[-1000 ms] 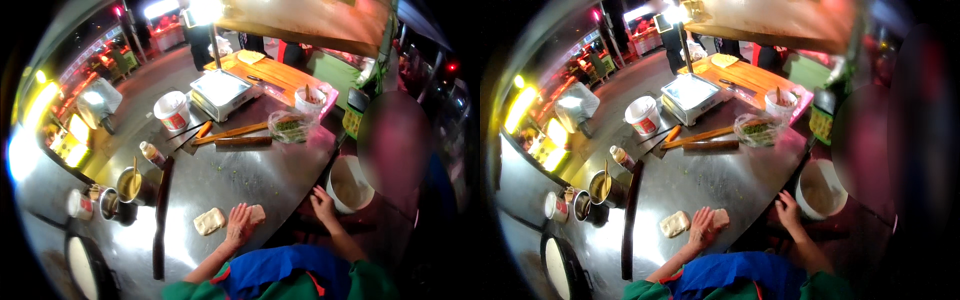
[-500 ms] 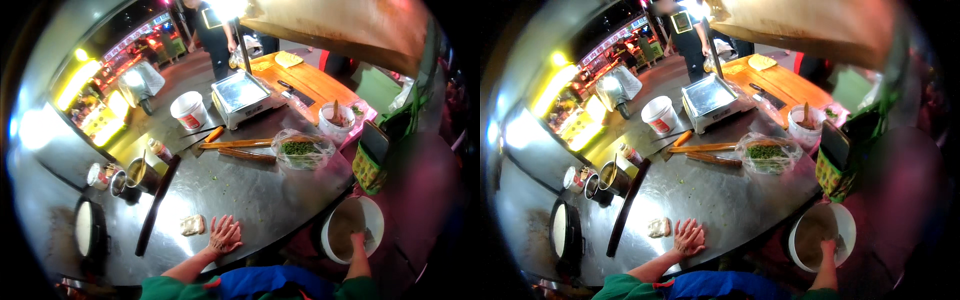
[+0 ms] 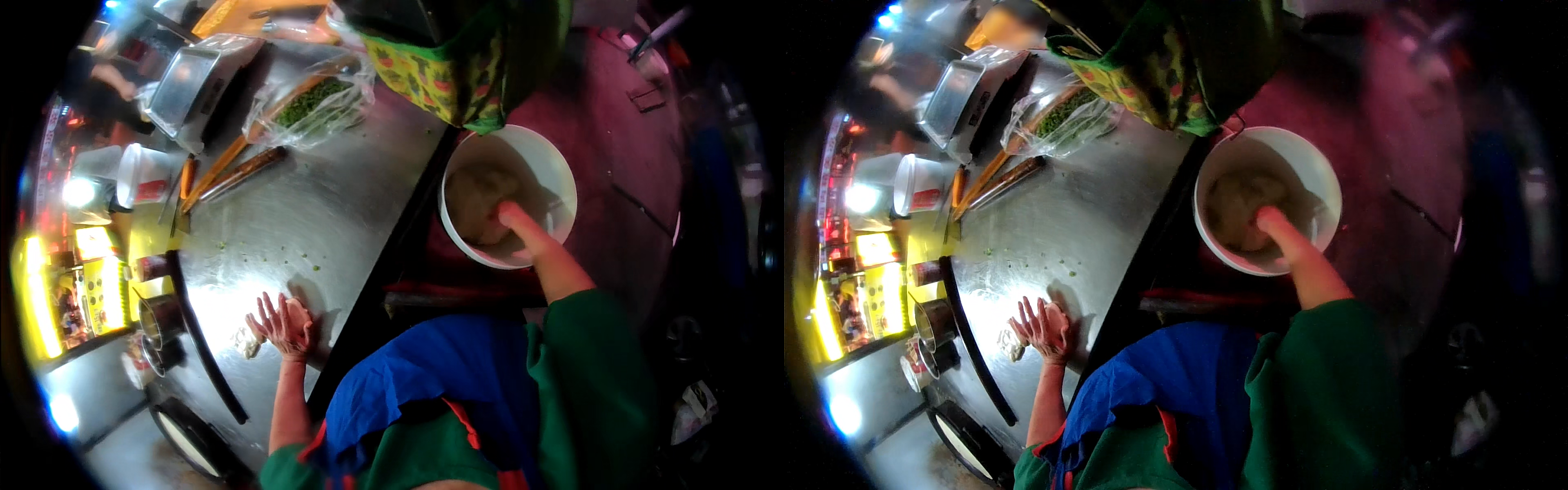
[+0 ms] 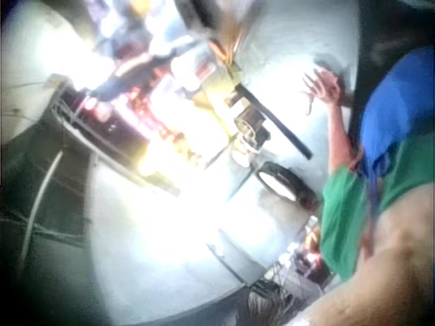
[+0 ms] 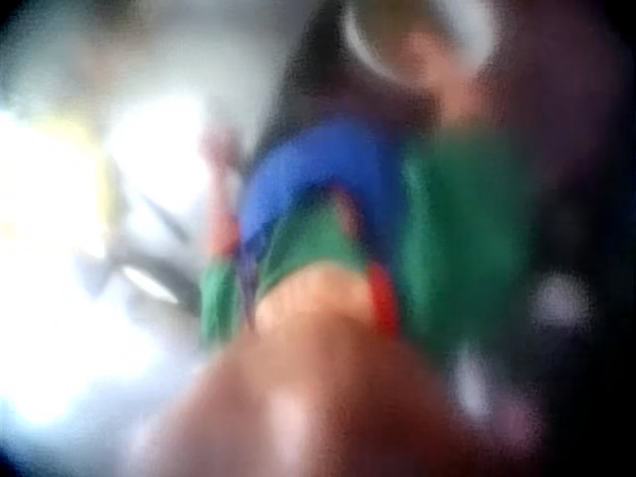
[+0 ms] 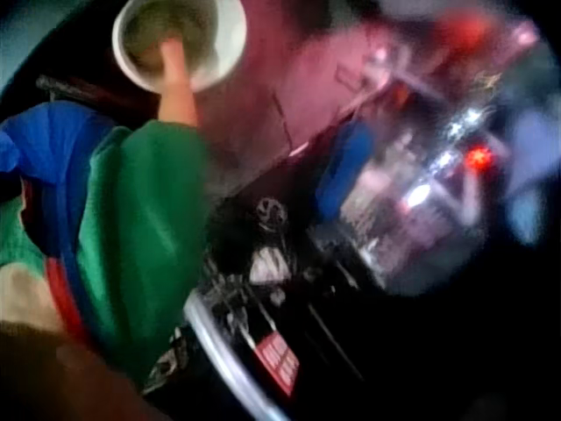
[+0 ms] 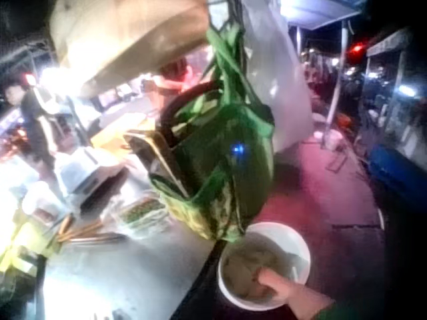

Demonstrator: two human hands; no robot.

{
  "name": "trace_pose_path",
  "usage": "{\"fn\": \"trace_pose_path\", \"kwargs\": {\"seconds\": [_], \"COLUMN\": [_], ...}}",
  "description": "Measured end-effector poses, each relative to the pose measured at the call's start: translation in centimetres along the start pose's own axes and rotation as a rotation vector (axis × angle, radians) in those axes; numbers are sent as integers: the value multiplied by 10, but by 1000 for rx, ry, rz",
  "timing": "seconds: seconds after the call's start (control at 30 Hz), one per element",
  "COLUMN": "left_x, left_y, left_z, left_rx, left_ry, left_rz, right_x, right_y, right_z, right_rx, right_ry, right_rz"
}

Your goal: The person rolls out a large, thin sheet of dough on a metal countertop using a long rolling pin. They then transfer the dough onto a large, round, flat griddle to cook. The person uses a wooden spatula to flip the crepe and presses it down with their hands. They also handle smaller dough pieces and a plastic bag containing ingredients.

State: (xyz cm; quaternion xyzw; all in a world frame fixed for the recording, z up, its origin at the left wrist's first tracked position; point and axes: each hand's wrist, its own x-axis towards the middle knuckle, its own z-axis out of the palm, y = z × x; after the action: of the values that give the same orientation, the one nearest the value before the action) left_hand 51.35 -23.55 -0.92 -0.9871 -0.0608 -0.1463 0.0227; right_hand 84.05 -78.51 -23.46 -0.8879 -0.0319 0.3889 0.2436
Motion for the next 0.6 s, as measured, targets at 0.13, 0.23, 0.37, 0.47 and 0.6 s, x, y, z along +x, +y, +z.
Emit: {"fn": "trace_pose_path", "kwargs": {"seconds": [0.13, 0.23, 0.37, 0.47, 0.6], "left_x": [-1, -20, -40, -32, -29], "left_y": [1, 0, -21, -24, -16], "left_z": [-5, -10, -7, -1, -13], "left_rx": [-18, -36, -107, -152, -162], "left_ry": [32, 33, 32, 49, 109], "left_rz": [7, -21, -53, -41, -72], "right_x": [-46, -92, -114, -130, -127], "right_y": [14, -25, 7, 25, -30], "right_z": [-61, -83, -62, -46, -42], "right_rx": [-536, 263, 946, 1143, 877], "right_ry": [335, 663, 753, 756, 924], "right_rz": [-440, -281, -250, -358, -202]}}
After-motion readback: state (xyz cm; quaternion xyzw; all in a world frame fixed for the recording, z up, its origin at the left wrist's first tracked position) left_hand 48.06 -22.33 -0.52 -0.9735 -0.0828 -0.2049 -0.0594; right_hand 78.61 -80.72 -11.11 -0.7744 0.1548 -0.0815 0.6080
